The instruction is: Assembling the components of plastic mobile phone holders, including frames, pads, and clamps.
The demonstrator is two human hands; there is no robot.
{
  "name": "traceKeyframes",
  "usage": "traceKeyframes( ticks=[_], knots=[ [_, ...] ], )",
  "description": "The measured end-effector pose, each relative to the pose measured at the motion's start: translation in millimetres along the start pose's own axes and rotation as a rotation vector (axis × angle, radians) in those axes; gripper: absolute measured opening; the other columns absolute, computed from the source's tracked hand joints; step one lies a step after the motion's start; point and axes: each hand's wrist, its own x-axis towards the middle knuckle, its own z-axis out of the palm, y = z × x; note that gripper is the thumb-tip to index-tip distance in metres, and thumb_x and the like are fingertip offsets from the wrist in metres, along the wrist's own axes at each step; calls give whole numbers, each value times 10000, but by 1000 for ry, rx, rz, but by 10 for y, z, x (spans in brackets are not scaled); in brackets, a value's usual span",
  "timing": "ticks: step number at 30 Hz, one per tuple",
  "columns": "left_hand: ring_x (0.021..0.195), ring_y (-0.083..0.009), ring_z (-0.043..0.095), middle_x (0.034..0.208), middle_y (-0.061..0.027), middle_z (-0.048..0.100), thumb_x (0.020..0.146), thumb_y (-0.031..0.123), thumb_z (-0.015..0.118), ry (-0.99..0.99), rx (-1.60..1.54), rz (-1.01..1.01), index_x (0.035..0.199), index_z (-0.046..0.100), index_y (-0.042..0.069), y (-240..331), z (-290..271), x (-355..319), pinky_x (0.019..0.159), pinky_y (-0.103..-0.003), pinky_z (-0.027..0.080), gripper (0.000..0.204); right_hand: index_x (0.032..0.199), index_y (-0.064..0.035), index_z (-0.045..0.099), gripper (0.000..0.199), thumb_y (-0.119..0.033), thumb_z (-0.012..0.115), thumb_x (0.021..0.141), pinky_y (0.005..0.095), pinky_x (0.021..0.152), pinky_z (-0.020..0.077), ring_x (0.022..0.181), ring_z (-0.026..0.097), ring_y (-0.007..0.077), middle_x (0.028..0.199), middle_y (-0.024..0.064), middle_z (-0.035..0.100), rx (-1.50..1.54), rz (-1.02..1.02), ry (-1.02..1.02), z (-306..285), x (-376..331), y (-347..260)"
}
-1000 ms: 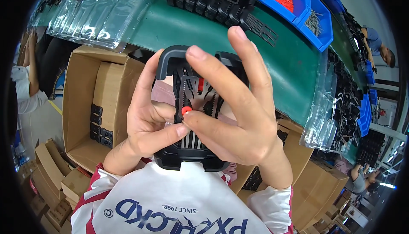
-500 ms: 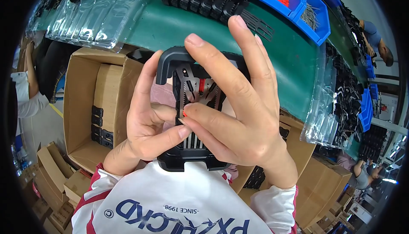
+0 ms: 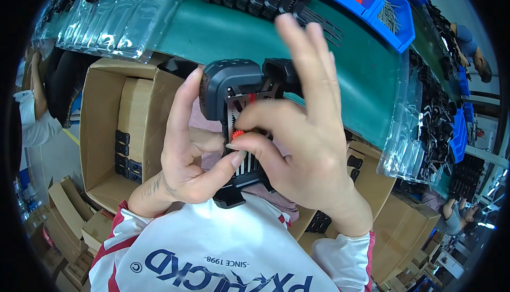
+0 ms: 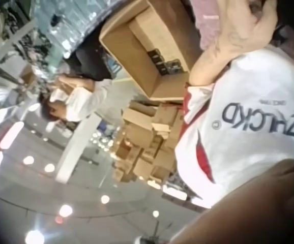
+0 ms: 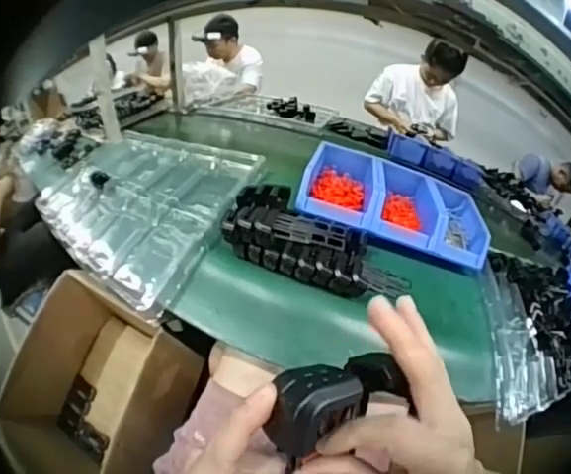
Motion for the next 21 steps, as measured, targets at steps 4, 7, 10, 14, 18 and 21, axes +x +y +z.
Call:
traceKeyframes(
  ticks=[4, 7, 10, 14, 18, 21],
  knots=[
    [954, -269, 563, 1238, -273, 487, 715, -52, 557, 21, -142, -21, 1413, -26, -103, -20, 21, 28, 940, -309, 333, 910, 761, -122, 596, 286, -202, 817, 598, 423, 1063, 328, 1338, 324, 373, 1438, 193, 355, 38, 52, 54, 91, -70, 45],
    [781, -227, 596, 1139, -265, 559, 716, -73, 544, 53, -287, -23, 1427, -64, -58, -30, 26, 70, 804, -263, 413, 936, 883, -122, 568, 410, -220, 837, 589, 438, 1061, 332, 1317, 359, 374, 1426, 203, 368, -25, 109, 61, 14, -25, 25],
    [607, -184, 628, 1040, -257, 631, 717, -93, 531, 95, -429, -15, 1441, -102, -13, -26, 3, 110, 667, -218, 493, 966, 979, -111, 564, 372, -225, 785, 703, 459, 1031, 375, 1247, 445, 367, 1414, 219, 374, 227, -21, 173, -148, 53, 74],
    [580, -115, 592, 1132, -236, 587, 734, -100, 549, 146, -624, -21, 1449, -64, -15, -37, -13, 104, 562, -170, 423, 946, 1120, -36, 537, 289, -219, 586, 902, 455, 985, 434, 1126, 541, 358, 1296, 247, 475, 432, 39, 482, -396, -24, 376],
    [607, -117, 599, 1083, -220, 606, 742, -97, 558, 158, -656, -67, 1449, -54, -22, -57, -92, 35, 581, -151, 412, 938, 1128, 45, 586, 321, -201, 571, 922, 299, 861, 520, 988, 630, 248, 1023, 159, 653, 106, 346, 568, -303, 377, 739],
    [643, -141, 618, 1003, -210, 639, 744, -92, 561, 143, -638, -89, 1448, -56, -27, -43, -153, 23, 636, -149, 424, 938, 1105, 2, 640, 300, -191, 607, 877, 300, 858, 505, 965, 645, 223, 1041, 127, 671, -182, 303, 438, -374, 748, 1375]
  ],
)
